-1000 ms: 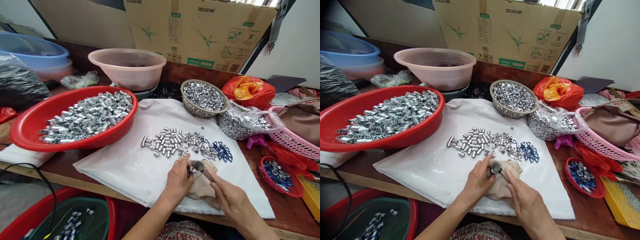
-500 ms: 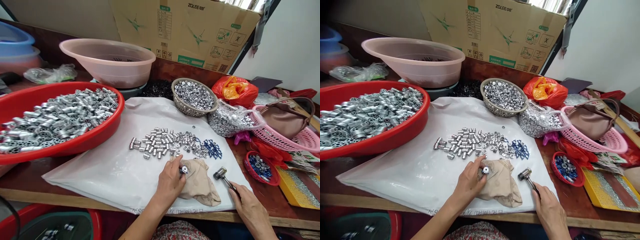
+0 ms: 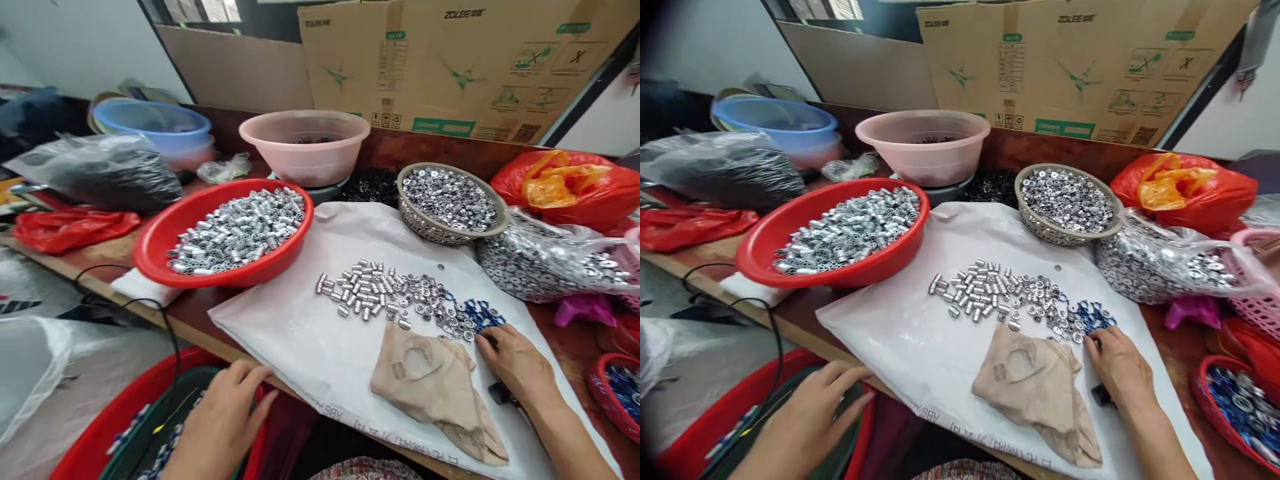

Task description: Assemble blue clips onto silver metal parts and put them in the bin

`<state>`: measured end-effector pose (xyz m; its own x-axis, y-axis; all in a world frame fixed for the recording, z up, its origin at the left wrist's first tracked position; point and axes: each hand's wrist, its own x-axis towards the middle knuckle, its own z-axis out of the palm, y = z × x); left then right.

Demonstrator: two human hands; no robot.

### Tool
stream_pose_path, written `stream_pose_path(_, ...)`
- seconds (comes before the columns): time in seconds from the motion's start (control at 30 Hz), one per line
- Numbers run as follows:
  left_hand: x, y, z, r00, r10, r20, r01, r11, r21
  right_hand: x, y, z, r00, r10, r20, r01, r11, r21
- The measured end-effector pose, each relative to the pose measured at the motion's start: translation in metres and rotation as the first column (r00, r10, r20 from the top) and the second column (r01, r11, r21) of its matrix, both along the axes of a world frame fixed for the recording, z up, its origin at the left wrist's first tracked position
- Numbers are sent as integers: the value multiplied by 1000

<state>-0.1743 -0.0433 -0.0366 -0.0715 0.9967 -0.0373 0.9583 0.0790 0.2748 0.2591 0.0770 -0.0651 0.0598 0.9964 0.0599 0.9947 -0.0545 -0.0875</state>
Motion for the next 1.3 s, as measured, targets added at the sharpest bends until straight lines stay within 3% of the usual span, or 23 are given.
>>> stream_pose_path(0.1,54,46,-2,991,-65,115,55,995,88,-10,-4,1,998,-19,-52,25,994,104)
stream_pose_path(0.23,124,112,-8,968,-130,216,118,991,70,-31,-19,9,948,182,-260,-101,950,295)
stream_pose_path(0.3,135,128,-10,950,-152,272,136,988,78,-41,-29,12,895,221,-387,-104,948,301)
stream_pose_path(0.4,136,128,-12,896,-203,396,171,979,115,-60,-42,17,809,201,-553,-67,965,252)
stream_pose_path(0.43,137,123,-12,835,-189,518,158,982,103,-67,-45,18,774,219,-594,-77,964,255)
stream_pose_path(0.47,139,116,-12,727,-144,672,140,988,61,-76,-46,19,736,253,-628,-100,958,270)
stream_pose_path(0.53,148,100,-10,383,39,923,132,987,-96,-92,-48,18,647,334,-686,-152,938,312)
stream_pose_path(0.57,154,92,-9,213,143,966,144,974,-176,-99,-48,17,602,355,-715,-158,931,329)
stream_pose_path(0.6,159,85,-9,93,223,970,160,958,-236,-105,-48,16,559,360,-747,-153,930,333)
stream_pose_path(0.67,166,76,-7,-32,313,949,179,936,-303,-112,-48,13,478,340,-810,-140,940,312)
stream_pose_path(0.8,166,73,-3,-66,415,908,325,869,-373,-108,-54,12,365,335,-869,-290,928,235)
stream_pose_path(0.87,166,74,-2,-115,475,872,391,829,-400,-102,-57,17,377,385,-843,-328,906,267)
stream_pose_path(0.97,169,74,-2,-223,535,815,407,811,-421,-96,-51,26,461,467,-754,-346,877,332)
stream_pose_path(1.07,171,72,-3,-300,551,779,386,816,-430,-94,-23,31,592,482,-646,-476,856,202)
stream_pose_path(1.17,167,70,-2,-396,574,717,342,817,-465,-99,17,25,724,452,-522,-484,871,84)
stream_pose_path(1.3,159,71,0,-516,543,662,253,835,-488,-110,48,15,768,453,-452,-488,872,45)
